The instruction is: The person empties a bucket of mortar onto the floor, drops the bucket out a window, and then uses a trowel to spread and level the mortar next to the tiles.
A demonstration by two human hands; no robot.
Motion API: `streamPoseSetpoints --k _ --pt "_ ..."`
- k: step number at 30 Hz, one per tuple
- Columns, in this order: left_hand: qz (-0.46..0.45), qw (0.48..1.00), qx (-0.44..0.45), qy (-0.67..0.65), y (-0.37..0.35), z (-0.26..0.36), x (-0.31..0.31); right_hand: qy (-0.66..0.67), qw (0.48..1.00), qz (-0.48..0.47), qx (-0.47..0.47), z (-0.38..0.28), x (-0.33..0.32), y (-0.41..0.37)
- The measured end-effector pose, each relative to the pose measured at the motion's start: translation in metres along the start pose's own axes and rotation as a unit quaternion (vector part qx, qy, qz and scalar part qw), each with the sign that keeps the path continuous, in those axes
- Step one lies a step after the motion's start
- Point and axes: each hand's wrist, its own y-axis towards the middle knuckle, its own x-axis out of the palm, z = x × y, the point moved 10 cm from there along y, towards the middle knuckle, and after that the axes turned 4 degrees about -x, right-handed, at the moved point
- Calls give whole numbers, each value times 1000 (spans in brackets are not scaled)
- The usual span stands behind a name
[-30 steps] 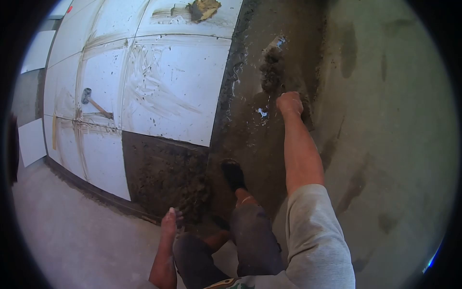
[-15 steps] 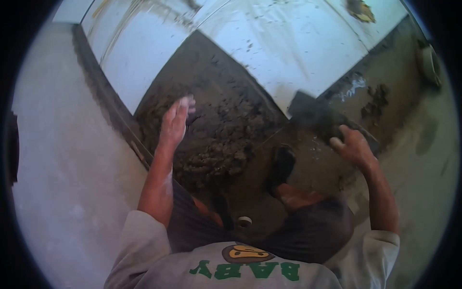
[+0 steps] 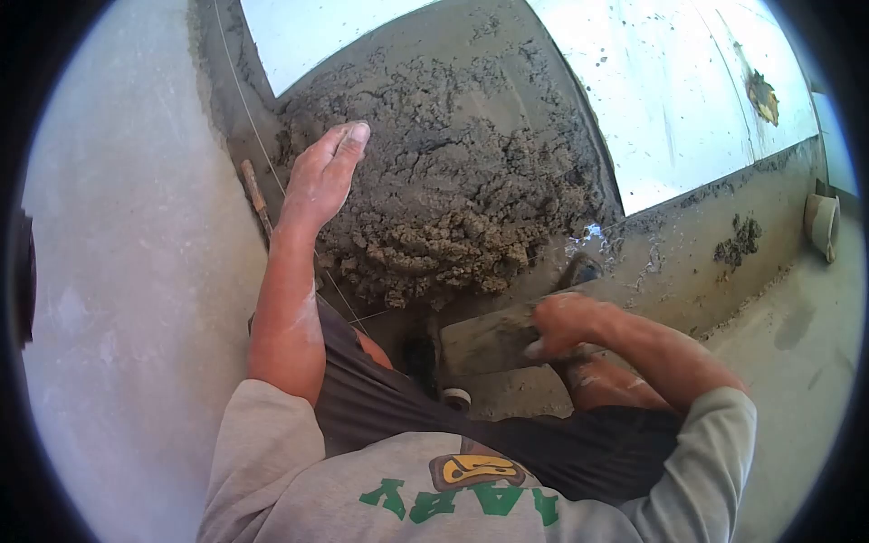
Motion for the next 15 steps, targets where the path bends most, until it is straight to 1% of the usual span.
streamPoseSetpoints --k 1,3,4,6,7,10,12,13,15 --pt "14 999 -7 45 -4 0 -6 -5 1000 10 -27 -14 4 18" --pt "5 1000 -10 17 -6 -7 -13 -8 998 30 -55 -39 4 42" --pt "-3 1000 -13 -7 -7 -11 -16 -12 998 27 -55 -40 12 56" --pt "17 1000 -11 10 -13 -17 -25 8 993 83 -82 -51 16 81" --pt "32 999 -4 30 -17 -20 -30 8 993 79 -85 -55 20 89" --pt "39 999 1 28 -26 -32 -34 29 989 108 -91 -68 11 105" --pt "45 999 0 25 -31 -41 -42 108 984 106 -94 -82 10 115" --pt "44 999 1 20 -34 -45 -44 108 984 105 -96 -89 8 121" --pt "45 999 -11 15 -35 -68 -48 121 986 90 -71 -95 4 130"
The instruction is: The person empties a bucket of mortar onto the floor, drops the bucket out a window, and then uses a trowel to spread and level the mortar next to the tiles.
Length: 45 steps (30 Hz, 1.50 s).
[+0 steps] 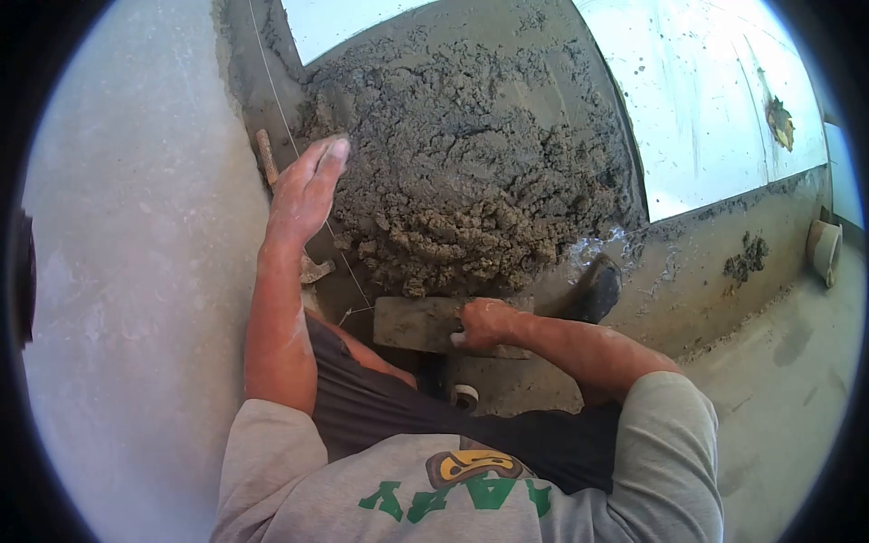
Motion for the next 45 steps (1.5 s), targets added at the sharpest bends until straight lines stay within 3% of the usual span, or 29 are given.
streamPoseSetpoints --k 2,4,7,9,28,32,34,45 --pt "-2 1000 -11 -10 0 -15 -3 -7 1000 28 1 -1 -3 5" --pt "-12 997 -34 66 -3 -25 -6 -18 999 49 2 -4 -3 2" --pt "-17 999 -12 -48 -9 -2 -14 -38 994 98 8 -3 -24 -6" --pt "-10 1000 -4 -29 -12 -4 -14 2 988 149 32 8 -44 -10" --pt "-8 999 39 2 -28 7 -16 -145 968 187 78 31 -119 -45" --pt "-8 999 49 -8 -27 10 -16 -132 957 248 77 50 -165 -50" --pt "-12 998 67 -6 -26 13 -14 -154 964 202 74 53 -171 -47" --pt "-6 997 81 20 -24 10 -8 -230 943 226 84 39 -243 -35"
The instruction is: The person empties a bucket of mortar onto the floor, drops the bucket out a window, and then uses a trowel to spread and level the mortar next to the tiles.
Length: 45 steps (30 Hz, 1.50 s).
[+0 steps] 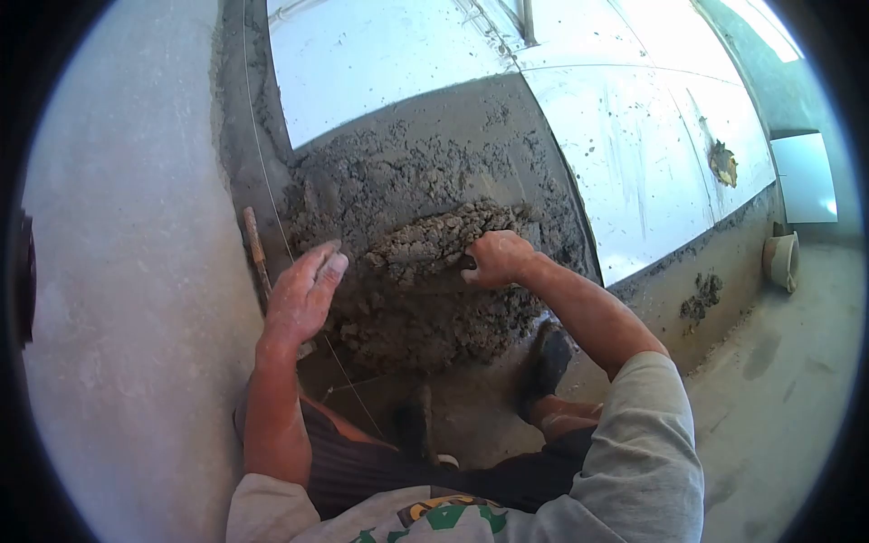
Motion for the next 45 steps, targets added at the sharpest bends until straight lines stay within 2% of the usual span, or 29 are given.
streamPoseSetpoints --k 4,6,10,12,16,23,31,37,43,45 --pt "1 1000 -9 7 8 -9 0 3 1000 14 -13 -3 -19 16" --pt "-2 1000 -18 6 9 -11 1 9 1000 -5 12 -2 -21 14" --pt "-12 1000 -26 -7 12 -12 5 20 1000 16 16 5 -16 18" --pt "-16 999 -29 -3 11 -13 6 112 985 122 37 16 -29 24" --pt "-17 1000 -19 -14 13 -9 8 93 987 105 73 16 -36 24" --pt "-19 1000 -7 -8 11 -4 14 101 977 160 100 11 -29 5" --pt "-32 999 -7 4 7 -1 21 94 968 207 102 23 -41 -59" --pt "-56 997 -36 34 3 -10 33 54 976 158 143 53 -17 -138" --pt "-94 990 -76 70 2 -25 52 113 943 228 212 98 47 -237" --pt "-106 989 -81 64 2 -33 57 152 898 300 285 120 71 -276"
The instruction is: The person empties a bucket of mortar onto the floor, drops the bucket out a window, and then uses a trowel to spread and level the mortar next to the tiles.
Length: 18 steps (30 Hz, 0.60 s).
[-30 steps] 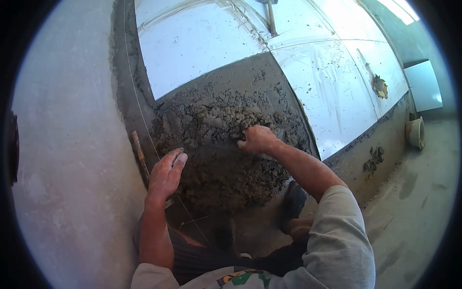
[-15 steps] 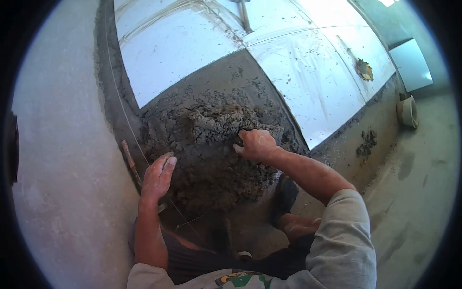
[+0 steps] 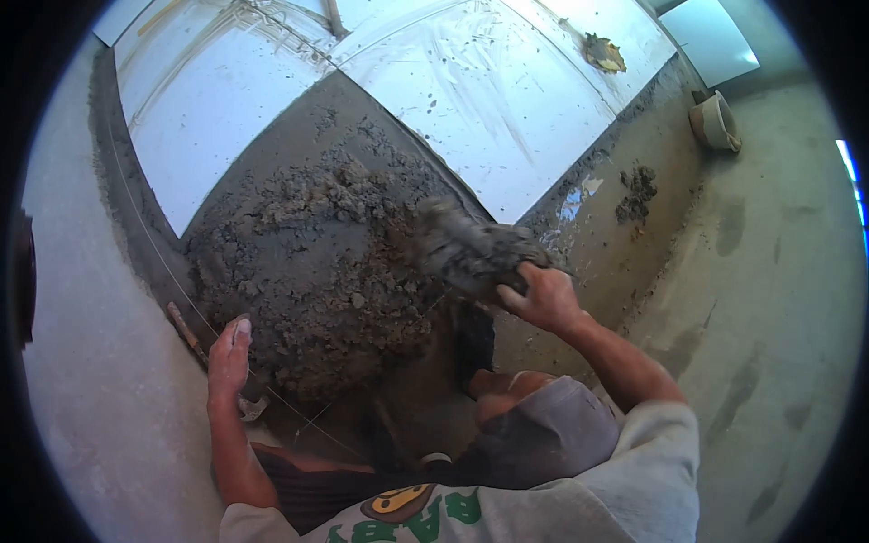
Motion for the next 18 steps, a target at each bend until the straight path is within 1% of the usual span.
streamPoseSetpoints --k 1,3,5,7,9,10,11,12,13,15,16,17,18 --pt "1 1000 -11 -1 3 -10 2 3 1000 -3 3 15 5 -11" --pt "1 1000 -25 2 6 -19 2 114 983 96 104 72 -4 -32" --pt "7 999 -38 15 7 -23 2 171 956 140 191 143 4 -49" --pt "0 999 -40 16 7 -22 4 296 880 150 340 192 -3 -61" --pt "-4 999 -43 15 7 -22 8 405 805 190 389 244 -7 -60" --pt "-8 999 -36 13 7 -20 11 406 806 187 389 264 -15 -53" --pt "-10 999 -31 13 7 -19 11 479 738 198 433 285 -12 -53" --pt "-5 999 -39 16 6 -18 10 547 661 202 472 285 -3 -50" --pt "-10 999 -42 27 6 -14 11 554 660 192 470 278 0 -44" --pt "-8 999 -44 26 6 -15 10 565 717 23 408 216 -7 -11" --pt "0 998 -51 27 4 -15 5 568 719 15 401 181 -12 1" --pt "2 998 -44 37 4 -11 3 463 819 -20 337 130 -22 22" --pt "1 998 -38 48 3 -7 3 346 898 -53 265 83 -27 40"
